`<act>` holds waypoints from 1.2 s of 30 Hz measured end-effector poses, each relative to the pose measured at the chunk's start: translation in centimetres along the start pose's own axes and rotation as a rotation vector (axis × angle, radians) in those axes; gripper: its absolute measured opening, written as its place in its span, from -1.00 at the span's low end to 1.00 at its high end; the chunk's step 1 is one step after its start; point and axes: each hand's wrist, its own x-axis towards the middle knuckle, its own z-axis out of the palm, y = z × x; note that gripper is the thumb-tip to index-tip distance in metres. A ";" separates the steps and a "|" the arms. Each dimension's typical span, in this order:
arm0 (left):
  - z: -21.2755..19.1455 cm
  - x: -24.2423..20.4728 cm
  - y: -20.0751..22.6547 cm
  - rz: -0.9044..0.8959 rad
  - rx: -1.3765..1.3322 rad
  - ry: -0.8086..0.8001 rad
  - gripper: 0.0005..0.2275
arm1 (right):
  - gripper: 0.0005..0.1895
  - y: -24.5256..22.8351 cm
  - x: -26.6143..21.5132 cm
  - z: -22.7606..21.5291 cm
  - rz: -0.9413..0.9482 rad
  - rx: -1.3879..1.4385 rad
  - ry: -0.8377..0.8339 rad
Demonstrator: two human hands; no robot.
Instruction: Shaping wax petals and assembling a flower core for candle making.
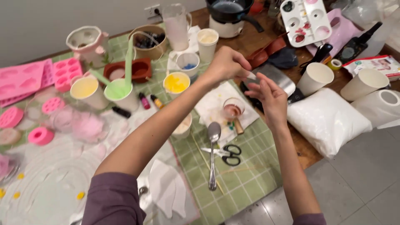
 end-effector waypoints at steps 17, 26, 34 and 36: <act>-8.7 26.5 -9.4 -0.239 0.095 0.617 -0.89 | -0.71 10.5 0.4 -4.6 0.076 -0.294 0.155; -9.3 25.2 -8.9 -0.001 -0.141 0.679 -0.80 | -0.72 11.1 0.5 -4.8 0.064 -0.253 0.144; -12.3 10.9 -2.5 0.147 0.270 0.470 -0.89 | -0.77 10.7 0.4 -5.9 -0.073 -0.286 0.182; -11.8 3.0 0.8 0.240 0.356 0.422 -0.92 | -0.78 10.1 0.1 -5.6 -0.107 -0.338 0.162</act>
